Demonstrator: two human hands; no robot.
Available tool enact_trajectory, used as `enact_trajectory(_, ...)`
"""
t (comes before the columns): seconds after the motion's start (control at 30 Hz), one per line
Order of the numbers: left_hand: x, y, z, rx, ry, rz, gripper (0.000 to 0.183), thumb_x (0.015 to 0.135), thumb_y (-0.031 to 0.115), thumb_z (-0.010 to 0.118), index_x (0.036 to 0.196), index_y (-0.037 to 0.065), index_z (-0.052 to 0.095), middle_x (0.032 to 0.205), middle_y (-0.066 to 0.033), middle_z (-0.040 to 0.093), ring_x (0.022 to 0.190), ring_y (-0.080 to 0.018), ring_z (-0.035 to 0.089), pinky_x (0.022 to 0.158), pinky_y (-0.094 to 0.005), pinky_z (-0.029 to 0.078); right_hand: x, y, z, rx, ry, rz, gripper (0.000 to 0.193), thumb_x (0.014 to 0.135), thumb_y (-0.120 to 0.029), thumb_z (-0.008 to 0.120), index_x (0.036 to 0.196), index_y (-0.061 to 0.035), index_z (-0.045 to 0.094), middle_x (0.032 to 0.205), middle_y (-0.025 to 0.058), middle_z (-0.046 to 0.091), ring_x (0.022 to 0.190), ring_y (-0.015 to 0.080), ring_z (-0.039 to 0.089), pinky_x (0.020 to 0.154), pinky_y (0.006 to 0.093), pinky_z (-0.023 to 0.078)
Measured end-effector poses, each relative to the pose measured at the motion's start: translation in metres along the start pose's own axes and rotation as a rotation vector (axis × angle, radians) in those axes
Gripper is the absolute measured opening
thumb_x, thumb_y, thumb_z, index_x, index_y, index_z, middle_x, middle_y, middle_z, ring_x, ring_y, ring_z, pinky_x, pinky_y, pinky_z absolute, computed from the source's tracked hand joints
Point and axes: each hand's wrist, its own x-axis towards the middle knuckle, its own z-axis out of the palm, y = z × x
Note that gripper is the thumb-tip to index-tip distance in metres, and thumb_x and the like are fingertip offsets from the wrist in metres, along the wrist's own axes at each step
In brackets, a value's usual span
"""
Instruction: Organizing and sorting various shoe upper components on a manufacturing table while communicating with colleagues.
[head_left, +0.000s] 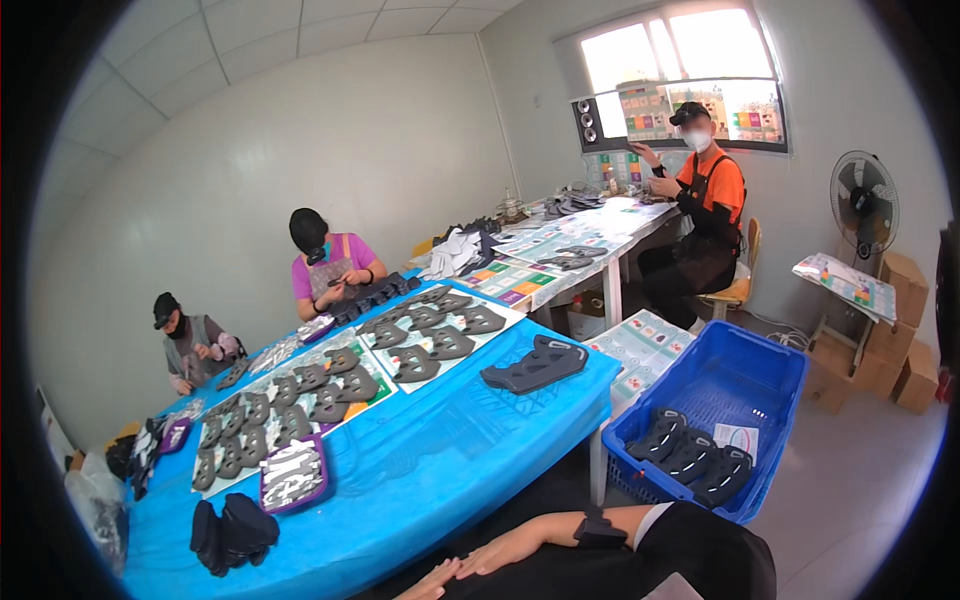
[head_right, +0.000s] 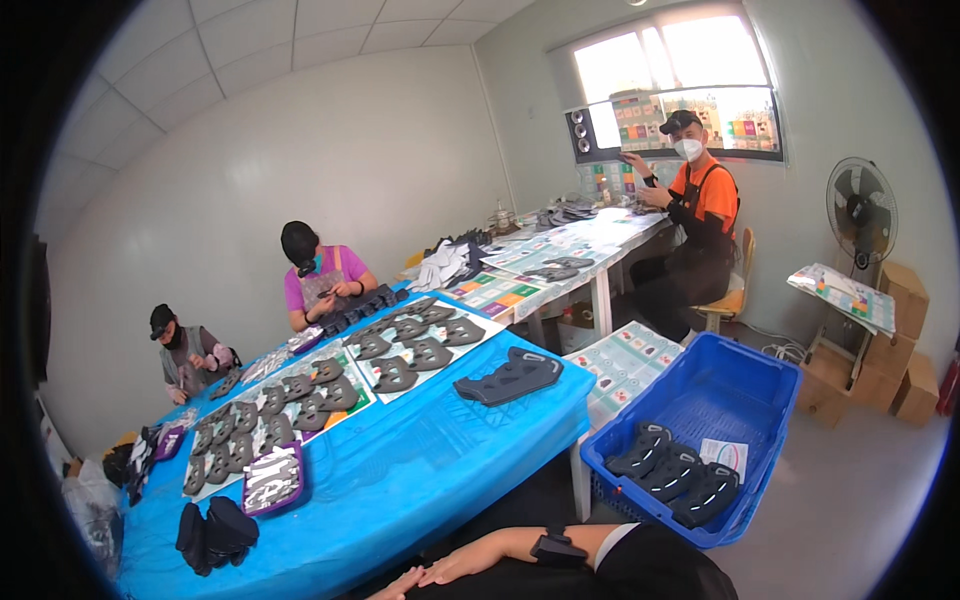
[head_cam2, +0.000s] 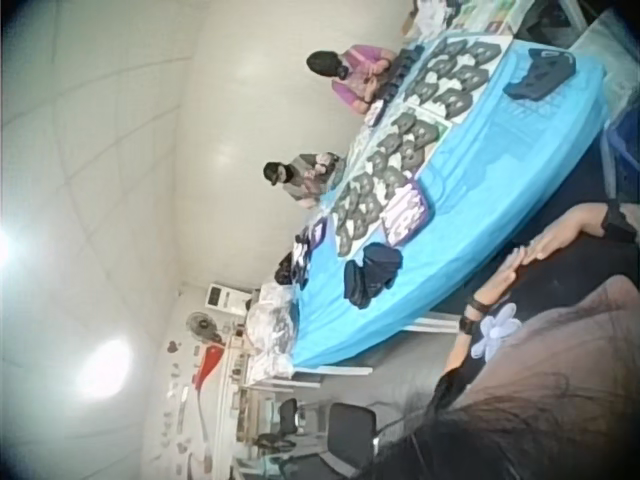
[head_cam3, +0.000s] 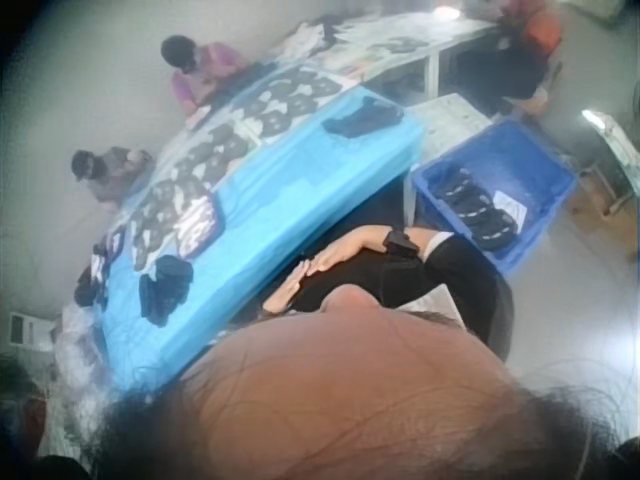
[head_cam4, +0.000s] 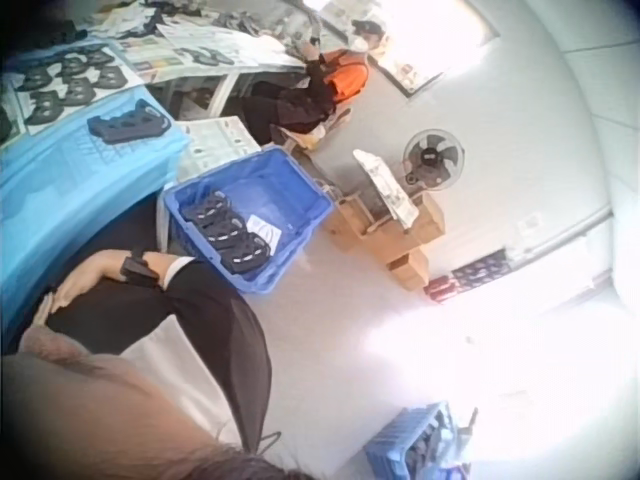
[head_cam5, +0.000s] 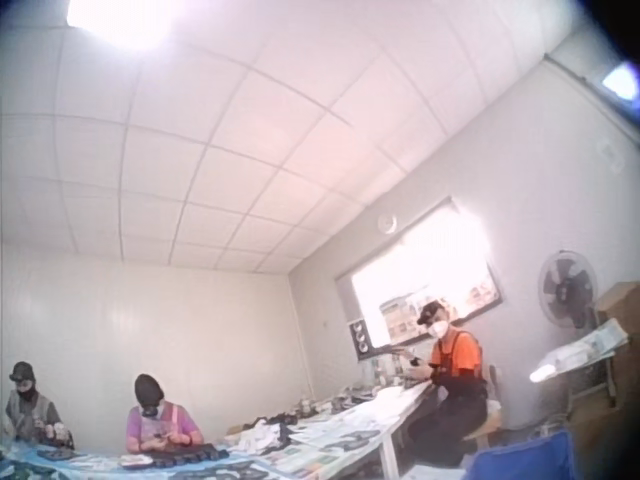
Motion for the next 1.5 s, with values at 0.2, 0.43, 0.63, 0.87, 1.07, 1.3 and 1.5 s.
enact_trajectory(0.2, 0.008, 0.002, 0.000, -0.129, 0.139, -0.098, 0.049, 0.086, 0.029, 0.039, 0.125, 0.000, 0.029, 0.130, -0.0176, 0.026, 0.122, -0.0269, 0.022, 0.101, -0.0357, 0.014, -0.015, 0.042, -0.002, 0.075, 0.144, -0.003, 0.047, 0.090, -0.034, 0.027, 0.129, -0.0086, 0.023, 0.136, 0.0073, 0.017, 0.126, 0.0224, 0.011, 0.102, 0.0345, 0.009)
enact_trajectory(0.43, -0.008, -0.019, 0.010, -0.251, 0.201, -0.172, 0.045, 0.085, 0.027, 0.040, 0.121, 0.000, 0.033, 0.127, -0.0179, 0.030, 0.119, -0.0282, 0.026, 0.100, -0.0374, 0.017, -0.021, 0.044, -0.003, 0.223, 0.159, 0.179, 0.050, 0.088, -0.037, 0.031, 0.129, -0.0089, 0.022, 0.136, 0.0089, 0.015, 0.126, 0.0214, 0.012, 0.101, 0.0306, 0.013)
enact_trajectory(0.63, -0.030, -0.096, 0.018, -0.785, 0.421, -0.157, 0.041, 0.085, 0.024, 0.041, 0.118, 0.000, 0.037, 0.125, -0.0182, 0.033, 0.117, -0.0292, 0.030, 0.100, -0.0388, 0.020, -0.040, 0.056, 0.002, 0.364, 0.250, 0.320, 0.050, 0.088, -0.035, 0.036, 0.128, -0.0085, 0.026, 0.133, 0.0102, 0.025, 0.123, 0.0212, 0.022, 0.099, 0.0295, 0.017)
enact_trajectory(0.87, -0.041, -0.151, 0.006, -1.537, 0.801, 0.155, 0.032, 0.083, 0.019, 0.045, 0.107, 0.000, 0.046, 0.113, -0.0174, 0.045, 0.108, -0.0280, 0.041, 0.096, -0.0391, 0.030, -0.074, 0.119, 0.005, 1.633, 0.948, -0.160, 0.035, 0.087, -0.016, 0.039, 0.117, -0.0006, 0.035, 0.114, 0.0171, 0.044, 0.106, 0.0268, 0.043, 0.093, 0.0363, 0.034)
enact_trajectory(1.07, -0.032, -0.147, 0.000, -1.405, 0.789, -0.015, 0.031, 0.083, 0.017, 0.045, 0.108, -0.001, 0.046, 0.109, -0.0158, 0.049, 0.099, -0.0263, 0.048, 0.092, -0.0372, 0.035, -0.064, 0.122, 0.004, 1.457, 0.914, -0.040, 0.030, 0.086, -0.018, 0.041, 0.110, 0.0000, 0.039, 0.111, 0.0167, 0.044, 0.102, 0.0270, 0.045, 0.090, 0.0372, 0.037)
enact_trajectory(1.3, -0.035, -0.128, 0.012, -1.426, 0.860, 0.005, 0.029, 0.083, 0.014, 0.044, 0.107, -0.002, 0.045, 0.103, -0.0157, 0.049, 0.097, -0.0259, 0.047, 0.091, -0.0368, 0.035, -0.068, 0.122, 0.010, 1.530, 0.903, -0.083, 0.030, 0.087, -0.018, 0.040, 0.111, -0.0001, 0.039, 0.111, 0.0164, 0.044, 0.103, 0.0261, 0.045, 0.090, 0.0370, 0.037)
enact_trajectory(1.5, -0.034, -0.059, 0.009, -0.961, 0.673, 0.126, 0.041, 0.081, 0.025, 0.049, 0.116, 0.004, 0.042, 0.123, -0.0153, 0.038, 0.115, -0.0330, 0.034, 0.097, -0.0432, 0.024, -0.070, 0.034, 0.006, 0.792, 0.797, -0.022, 0.046, 0.087, -0.028, 0.040, 0.124, -0.0020, 0.030, 0.128, 0.0105, 0.031, 0.119, 0.0213, 0.029, 0.099, 0.0342, 0.022)
